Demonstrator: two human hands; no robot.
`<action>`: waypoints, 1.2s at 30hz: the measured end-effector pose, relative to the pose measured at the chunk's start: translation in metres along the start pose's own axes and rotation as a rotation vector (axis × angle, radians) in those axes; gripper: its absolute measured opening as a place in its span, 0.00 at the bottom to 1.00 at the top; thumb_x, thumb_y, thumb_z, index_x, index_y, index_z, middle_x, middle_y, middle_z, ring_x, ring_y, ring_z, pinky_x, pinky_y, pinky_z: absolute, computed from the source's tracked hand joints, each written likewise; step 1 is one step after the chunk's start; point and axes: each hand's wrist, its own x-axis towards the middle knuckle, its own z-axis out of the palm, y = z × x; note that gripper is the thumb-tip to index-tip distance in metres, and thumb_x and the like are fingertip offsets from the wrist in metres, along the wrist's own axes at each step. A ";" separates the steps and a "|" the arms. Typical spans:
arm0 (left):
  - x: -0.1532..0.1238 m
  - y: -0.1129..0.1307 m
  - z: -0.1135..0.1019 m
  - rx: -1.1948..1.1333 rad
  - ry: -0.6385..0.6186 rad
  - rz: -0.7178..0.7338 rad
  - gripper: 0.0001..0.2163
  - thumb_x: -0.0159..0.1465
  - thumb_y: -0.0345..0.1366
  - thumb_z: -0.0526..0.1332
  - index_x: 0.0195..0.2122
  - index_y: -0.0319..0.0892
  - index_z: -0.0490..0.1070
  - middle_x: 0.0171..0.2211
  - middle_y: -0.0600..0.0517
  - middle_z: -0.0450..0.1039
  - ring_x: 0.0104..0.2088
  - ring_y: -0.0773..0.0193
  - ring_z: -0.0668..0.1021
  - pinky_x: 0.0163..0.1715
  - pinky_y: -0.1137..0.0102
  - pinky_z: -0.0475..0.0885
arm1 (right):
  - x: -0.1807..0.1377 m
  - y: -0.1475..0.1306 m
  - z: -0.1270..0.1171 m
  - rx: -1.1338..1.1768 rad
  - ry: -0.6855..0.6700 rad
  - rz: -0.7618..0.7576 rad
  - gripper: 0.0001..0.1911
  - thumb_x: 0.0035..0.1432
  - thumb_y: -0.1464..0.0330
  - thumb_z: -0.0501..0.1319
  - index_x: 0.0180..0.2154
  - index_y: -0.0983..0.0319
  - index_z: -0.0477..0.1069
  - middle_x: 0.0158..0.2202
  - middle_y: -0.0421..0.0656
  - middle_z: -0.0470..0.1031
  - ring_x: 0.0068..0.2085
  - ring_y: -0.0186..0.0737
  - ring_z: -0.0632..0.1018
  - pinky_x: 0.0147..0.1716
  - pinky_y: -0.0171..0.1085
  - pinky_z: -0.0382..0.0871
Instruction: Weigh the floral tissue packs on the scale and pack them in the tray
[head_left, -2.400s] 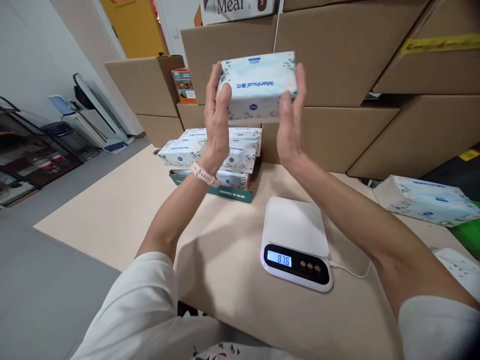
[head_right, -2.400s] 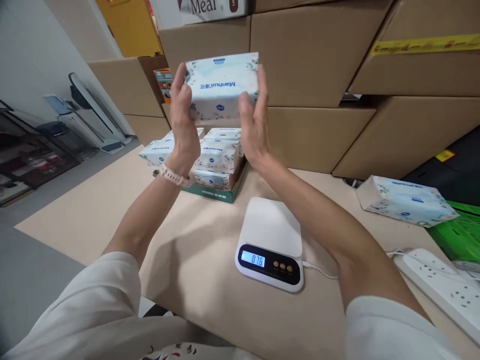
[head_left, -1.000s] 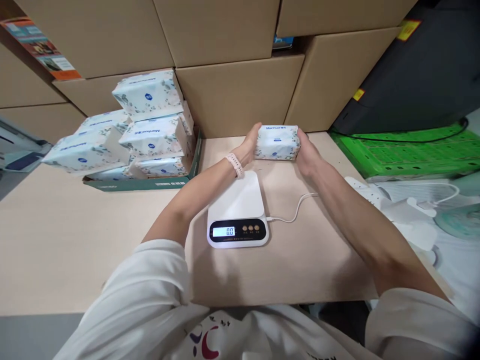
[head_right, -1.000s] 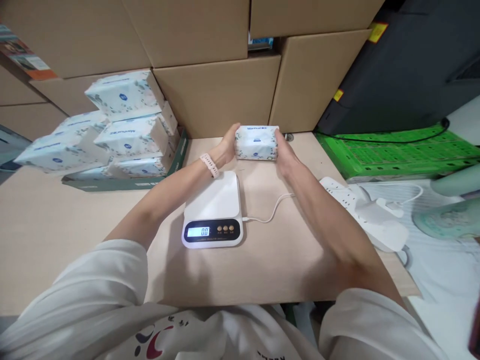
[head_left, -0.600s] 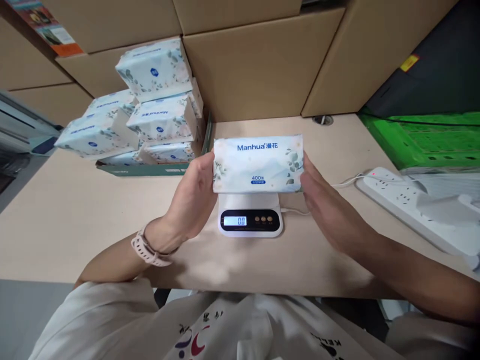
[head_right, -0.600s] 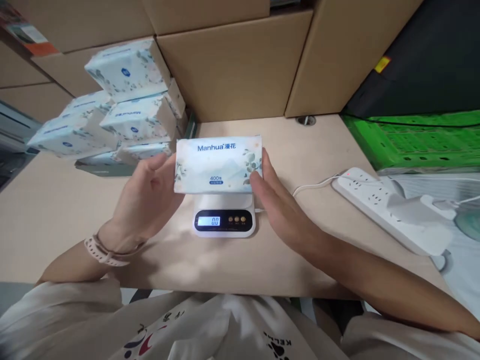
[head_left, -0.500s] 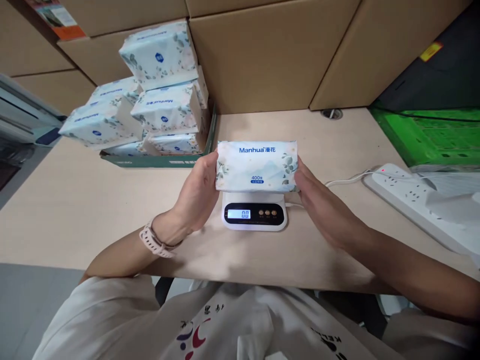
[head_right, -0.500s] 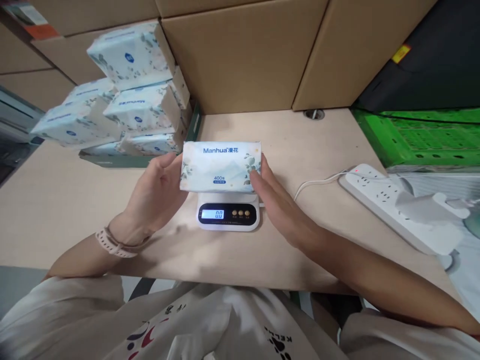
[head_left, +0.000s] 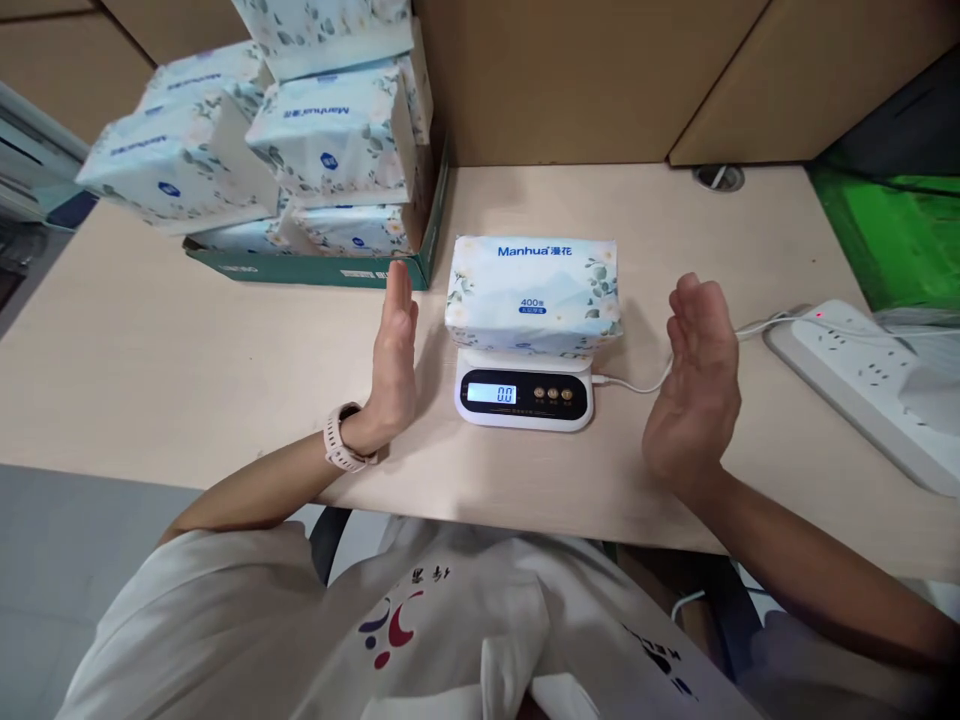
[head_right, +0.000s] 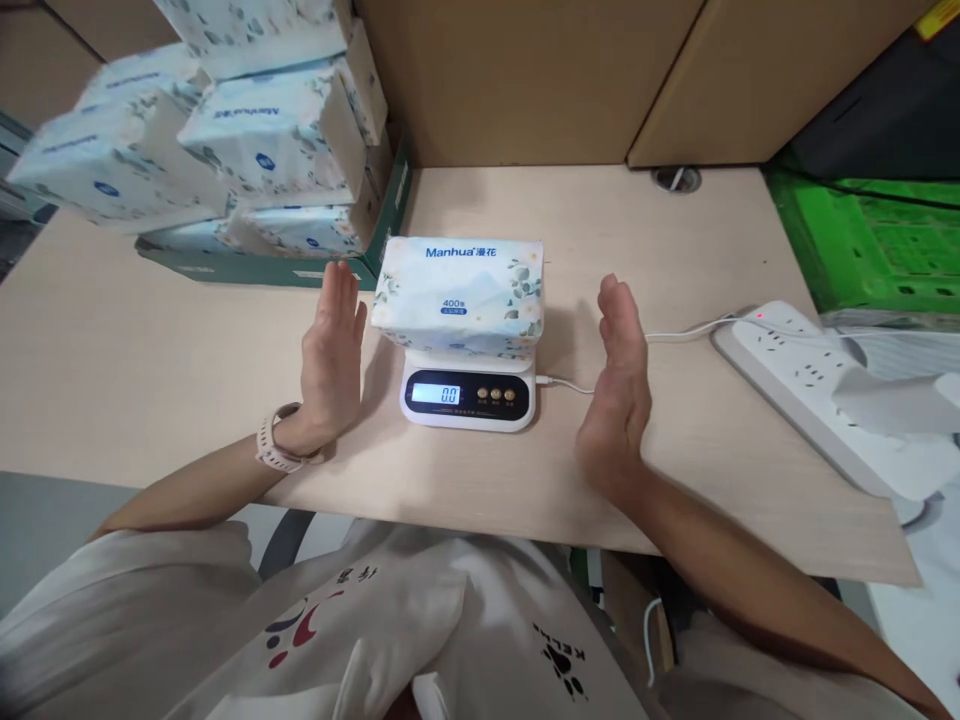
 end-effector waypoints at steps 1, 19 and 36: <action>-0.004 -0.001 0.001 -0.005 -0.010 -0.012 0.33 0.73 0.67 0.53 0.76 0.67 0.62 0.83 0.66 0.46 0.85 0.54 0.44 0.85 0.56 0.43 | -0.001 0.001 0.000 0.009 -0.007 -0.001 0.28 0.77 0.50 0.47 0.74 0.31 0.61 0.80 0.29 0.63 0.82 0.47 0.60 0.84 0.62 0.46; -0.022 -0.002 0.011 -0.136 -0.029 -0.185 0.31 0.73 0.65 0.58 0.73 0.61 0.68 0.81 0.58 0.58 0.83 0.48 0.55 0.84 0.50 0.51 | -0.002 0.002 -0.006 -0.034 -0.076 0.126 0.29 0.75 0.47 0.48 0.73 0.30 0.62 0.79 0.28 0.64 0.81 0.49 0.63 0.83 0.65 0.49; -0.022 0.000 0.013 -0.125 -0.042 -0.192 0.34 0.71 0.69 0.58 0.73 0.59 0.68 0.81 0.55 0.56 0.83 0.45 0.53 0.84 0.49 0.50 | -0.003 0.006 -0.006 0.011 -0.092 0.145 0.30 0.74 0.45 0.51 0.73 0.32 0.64 0.77 0.31 0.68 0.79 0.50 0.68 0.82 0.65 0.54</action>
